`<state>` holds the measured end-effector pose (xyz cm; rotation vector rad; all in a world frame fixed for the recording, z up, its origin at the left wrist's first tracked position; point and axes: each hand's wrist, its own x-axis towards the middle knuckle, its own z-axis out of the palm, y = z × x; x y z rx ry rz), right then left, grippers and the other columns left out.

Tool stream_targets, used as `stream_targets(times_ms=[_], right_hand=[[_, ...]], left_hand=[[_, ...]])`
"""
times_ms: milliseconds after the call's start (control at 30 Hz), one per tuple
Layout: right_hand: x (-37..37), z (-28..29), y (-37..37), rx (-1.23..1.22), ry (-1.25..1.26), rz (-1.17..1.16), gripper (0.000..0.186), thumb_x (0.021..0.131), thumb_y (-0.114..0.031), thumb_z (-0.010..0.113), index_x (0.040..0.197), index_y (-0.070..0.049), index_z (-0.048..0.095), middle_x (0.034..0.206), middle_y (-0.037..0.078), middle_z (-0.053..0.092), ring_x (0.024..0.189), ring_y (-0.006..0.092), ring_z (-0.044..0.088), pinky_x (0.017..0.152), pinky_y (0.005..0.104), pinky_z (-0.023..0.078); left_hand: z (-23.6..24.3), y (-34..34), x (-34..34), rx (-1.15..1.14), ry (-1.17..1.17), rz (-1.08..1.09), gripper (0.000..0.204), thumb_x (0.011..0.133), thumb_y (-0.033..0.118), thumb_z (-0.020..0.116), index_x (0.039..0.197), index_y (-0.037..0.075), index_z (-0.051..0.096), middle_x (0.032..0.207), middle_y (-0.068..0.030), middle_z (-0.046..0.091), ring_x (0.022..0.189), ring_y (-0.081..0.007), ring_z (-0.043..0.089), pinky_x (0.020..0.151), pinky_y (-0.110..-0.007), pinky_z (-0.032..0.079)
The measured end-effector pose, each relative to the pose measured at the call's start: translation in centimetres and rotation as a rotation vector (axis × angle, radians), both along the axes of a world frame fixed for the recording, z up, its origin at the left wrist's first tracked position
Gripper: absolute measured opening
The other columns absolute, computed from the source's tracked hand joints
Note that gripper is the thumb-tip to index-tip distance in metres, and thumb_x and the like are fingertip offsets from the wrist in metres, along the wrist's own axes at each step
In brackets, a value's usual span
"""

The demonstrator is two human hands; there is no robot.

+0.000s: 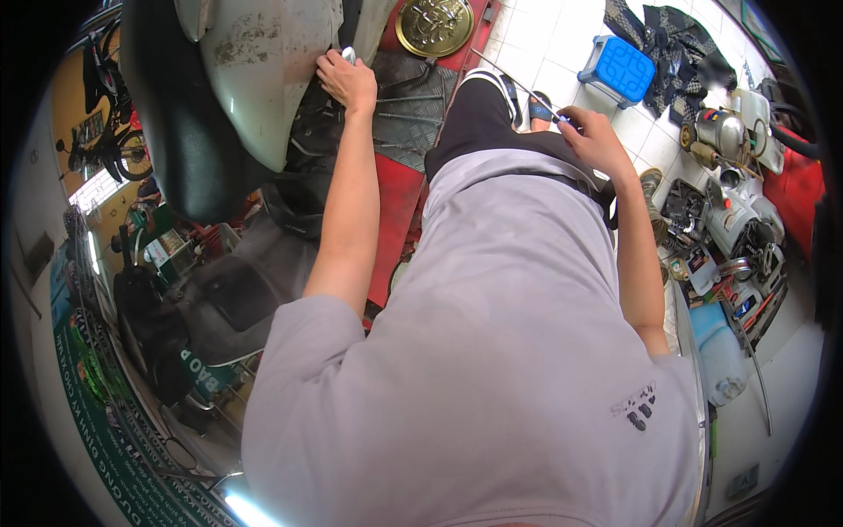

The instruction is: The person uses a screwdriver to loosen and remove screws from the rear body panel of a white scooter. They then use a wrench to loosen a bolt on the engine area, placing the removed fasteners into a brass tray on the floor.

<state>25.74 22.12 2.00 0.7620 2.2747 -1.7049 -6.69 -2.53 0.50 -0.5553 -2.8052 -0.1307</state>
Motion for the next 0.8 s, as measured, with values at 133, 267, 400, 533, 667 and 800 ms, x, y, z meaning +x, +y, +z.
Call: stream_targets(times_ms=[133, 267, 400, 533, 667, 800], right_hand=[[-1.1, -0.1, -0.1, -0.001, 0.011, 0.067, 0.033, 0.085, -0.020, 0.054, 0.102, 0.006, 0.063, 0.080, 0.024, 0.064, 0.072, 0.0326, 0.063, 0.069, 0.0387, 0.048], [-3.0, -0.6, -0.8, 0.004, 0.098, 0.058, 0.031, 0.085, -0.020, 0.053, 0.100, 0.004, 0.064, 0.080, 0.023, 0.065, 0.074, 0.0335, 0.064, 0.071, 0.0382, 0.049], [-6.0, -1.2, -1.7, -0.051, 0.118, 0.150, 0.032, 0.088, -0.022, 0.051, 0.108, 0.001, 0.060, 0.086, 0.021, 0.065, 0.078, 0.0329, 0.064, 0.073, 0.0378, 0.048], [-9.6, -1.3, -4.0, -0.043, 0.149, 0.271, 0.031, 0.089, -0.022, 0.054, 0.115, -0.004, 0.057, 0.090, 0.019, 0.066, 0.081, 0.0345, 0.063, 0.075, 0.0406, 0.048], [-13.1, -1.6, -6.7, -0.017, 0.253, 0.334, 0.030, 0.089, -0.020, 0.055, 0.115, -0.005, 0.057, 0.090, 0.019, 0.066, 0.084, 0.0369, 0.062, 0.076, 0.0416, 0.048], [-16.1, -2.8, -9.8, 0.042, 0.273, 0.350, 0.029, 0.089, -0.019, 0.054, 0.113, -0.004, 0.058, 0.088, 0.019, 0.067, 0.085, 0.0355, 0.064, 0.078, 0.0411, 0.049]], left_hand=[[-0.3, -0.9, 0.8, 0.050, -0.043, -0.110, 0.035, 0.070, 0.001, 0.060, 0.102, 0.001, 0.047, 0.096, -0.0177, 0.052, 0.095, -0.0375, 0.049, 0.082, -0.050, 0.037], [-1.8, -3.6, 6.2, -0.022, -0.056, -0.313, 0.024, 0.066, -0.005, 0.054, 0.088, 0.006, 0.052, 0.085, -0.0095, 0.056, 0.089, -0.0300, 0.052, 0.080, -0.042, 0.033], [-0.4, -6.3, 8.7, 0.043, -0.183, -0.363, 0.020, 0.072, 0.005, 0.062, 0.090, 0.005, 0.053, 0.091, -0.0101, 0.057, 0.095, -0.0276, 0.053, 0.086, -0.040, 0.036], [0.6, -6.2, 7.5, 0.234, -0.099, -0.300, 0.025, 0.075, 0.010, 0.065, 0.095, 0.000, 0.056, 0.098, -0.0150, 0.057, 0.096, -0.0326, 0.054, 0.087, -0.042, 0.040], [-0.4, -8.3, 3.5, 0.383, -0.070, -0.103, 0.035, 0.078, 0.014, 0.063, 0.106, -0.006, 0.054, 0.106, -0.0228, 0.054, 0.099, -0.0405, 0.053, 0.087, -0.044, 0.042], [-3.2, -10.8, -1.8, 0.292, -0.027, -0.012, 0.048, 0.075, 0.018, 0.064, 0.113, -0.009, 0.051, 0.109, -0.0282, 0.056, 0.100, -0.0433, 0.055, 0.087, -0.046, 0.044]])
